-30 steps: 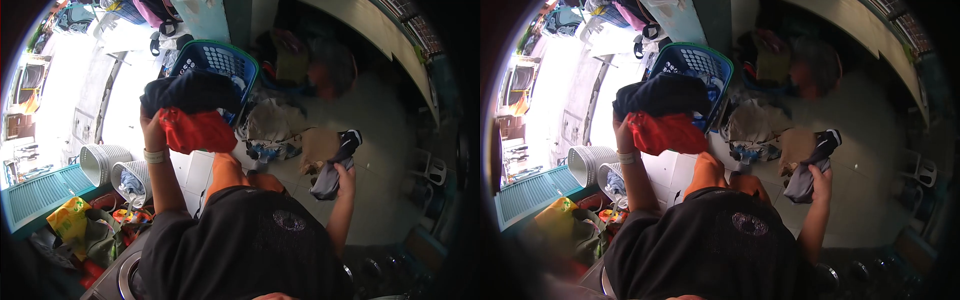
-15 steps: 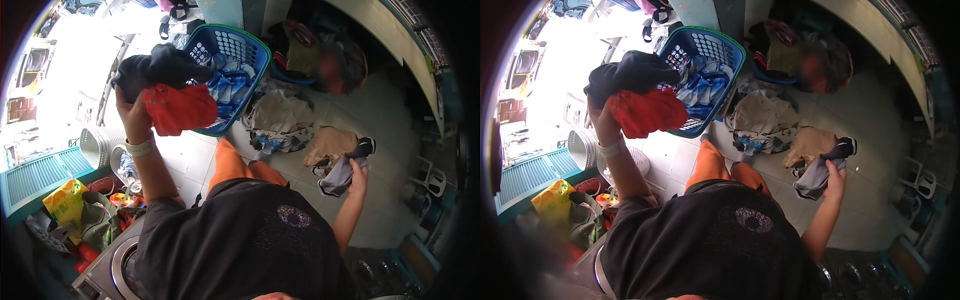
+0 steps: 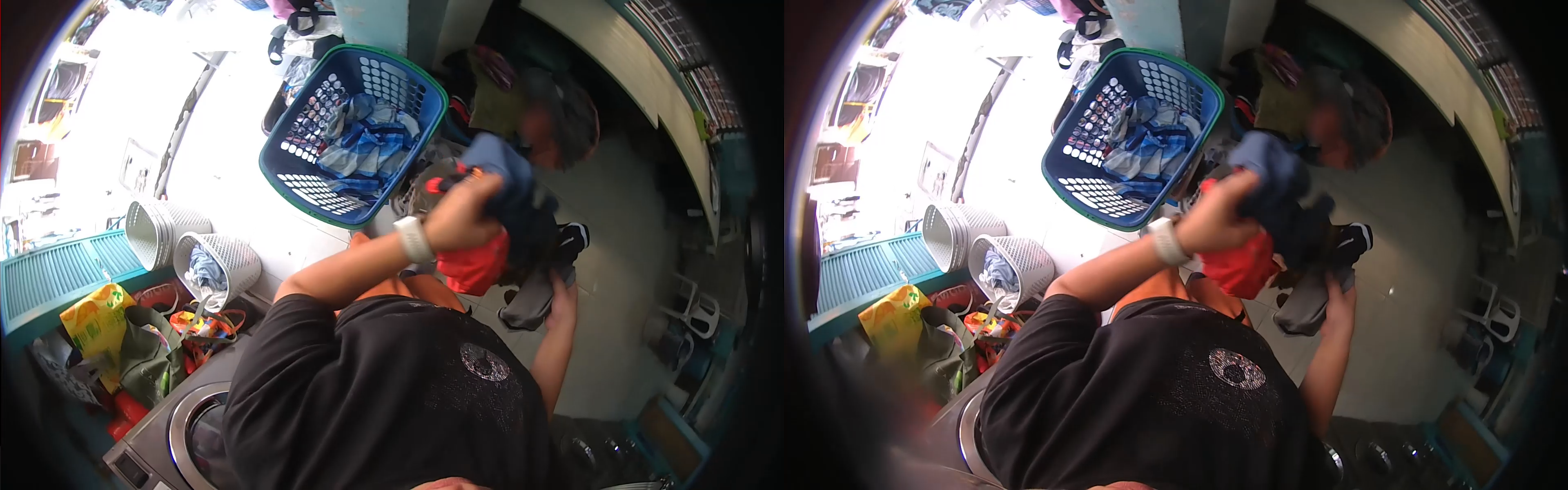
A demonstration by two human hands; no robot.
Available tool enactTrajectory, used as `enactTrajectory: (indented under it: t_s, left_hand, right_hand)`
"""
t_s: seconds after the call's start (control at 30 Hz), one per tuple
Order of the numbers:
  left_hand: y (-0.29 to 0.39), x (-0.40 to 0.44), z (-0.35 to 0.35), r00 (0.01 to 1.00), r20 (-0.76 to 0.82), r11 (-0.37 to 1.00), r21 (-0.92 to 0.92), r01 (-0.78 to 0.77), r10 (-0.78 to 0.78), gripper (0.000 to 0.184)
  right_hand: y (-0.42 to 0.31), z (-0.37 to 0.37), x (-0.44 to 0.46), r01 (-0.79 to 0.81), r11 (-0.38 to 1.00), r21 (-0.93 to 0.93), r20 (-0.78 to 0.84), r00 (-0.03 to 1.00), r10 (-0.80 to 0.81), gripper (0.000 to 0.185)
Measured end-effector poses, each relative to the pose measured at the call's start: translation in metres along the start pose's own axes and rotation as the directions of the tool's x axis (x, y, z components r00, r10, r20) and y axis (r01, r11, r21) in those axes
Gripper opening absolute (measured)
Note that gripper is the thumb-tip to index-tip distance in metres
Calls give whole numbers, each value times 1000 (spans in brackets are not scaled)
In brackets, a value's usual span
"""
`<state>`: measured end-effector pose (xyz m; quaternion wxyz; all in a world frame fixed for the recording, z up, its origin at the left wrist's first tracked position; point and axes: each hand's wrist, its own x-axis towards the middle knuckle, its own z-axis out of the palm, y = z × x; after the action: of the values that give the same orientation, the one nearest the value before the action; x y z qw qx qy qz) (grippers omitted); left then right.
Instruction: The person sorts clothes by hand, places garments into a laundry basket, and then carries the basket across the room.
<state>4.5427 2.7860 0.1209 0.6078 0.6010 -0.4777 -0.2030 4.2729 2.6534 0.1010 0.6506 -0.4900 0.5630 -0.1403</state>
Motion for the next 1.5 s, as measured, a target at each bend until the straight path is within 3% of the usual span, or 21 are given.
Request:
enactTrajectory:
  t_s: [0.07,0.13,0.17,0.2,0.27,0.33,0.47,0.53,0.67,0.73,0.77,0.83,0.93,1.0,1.1,1.17,1.27,1.33,1.4,1.47,1.5]
  left_hand:
    - [-3,0,26,986,157,989,127,-79,58,44]
    - [-6,-11,59,964,236,983,104,-153,125,42]
    - [-2,-15,68,931,326,971,109,-213,167,42]
    - [-2,-21,77,897,366,937,144,-320,250,37]
    - [-2,-35,92,842,440,874,214,-436,312,30]
    - [1,-40,94,743,603,841,210,-499,290,23]
    - [-23,-54,104,680,657,776,227,-589,324,17]
    - [-29,-55,101,682,659,779,231,-583,316,17]
    - [-47,-53,90,694,673,855,177,-488,257,27]
    - [-58,-54,87,694,658,854,147,-500,293,35]
    - [-63,-54,89,697,656,855,150,-497,290,35]
    - [-80,-58,104,755,574,906,52,-420,317,39]
    - [-100,-52,125,772,522,918,-52,-394,362,40]
    - [-109,-47,138,793,497,930,-88,-356,351,42]
    - [-127,-40,146,948,278,924,-380,-37,152,43]
    - [-159,-51,151,992,75,966,-234,113,-98,48]
    - [-196,-65,126,886,-137,895,2,447,-442,54]
    - [-166,-44,57,925,-152,936,-19,350,-349,44]
    - [-168,-23,-13,972,-92,972,73,224,-217,30]
    - [-198,-9,-73,907,-252,936,12,352,-338,19]
    - [-226,-2,-103,894,-342,905,207,372,-290,18]
  right_hand:
    - [5,8,-1,-11,1000,-23,43,999,12,56]
    - [1,23,-7,-288,843,454,401,911,95,82]
    - [2,23,-6,-423,741,522,506,853,130,96]
    - [3,27,-7,-384,728,567,530,848,35,97]
    - [22,27,14,-258,757,600,672,676,-303,78]
    - [23,37,16,-187,830,525,652,715,-251,74]
    - [25,64,17,108,982,158,464,869,-170,64]
    - [26,68,18,157,987,38,409,899,-159,63]
    - [33,69,33,-374,848,376,422,884,203,61]
    - [47,60,48,-490,750,445,445,847,290,61]
    - [59,49,59,-438,802,406,405,873,271,45]
    - [60,41,65,-384,849,363,366,897,250,38]
    - [52,32,69,-477,803,356,335,868,367,37]
    - [46,20,75,-412,859,303,193,909,368,38]
    - [39,18,99,-407,875,263,112,913,391,41]
    - [27,39,116,-447,850,278,95,894,439,46]
    - [55,74,172,-435,883,177,141,899,415,63]
    - [70,109,199,-525,850,39,-185,832,523,75]
    - [59,143,191,-475,876,-85,-24,880,475,78]
    - [62,171,180,-332,926,-181,108,929,354,65]
    - [68,184,175,-330,928,-172,163,920,357,58]
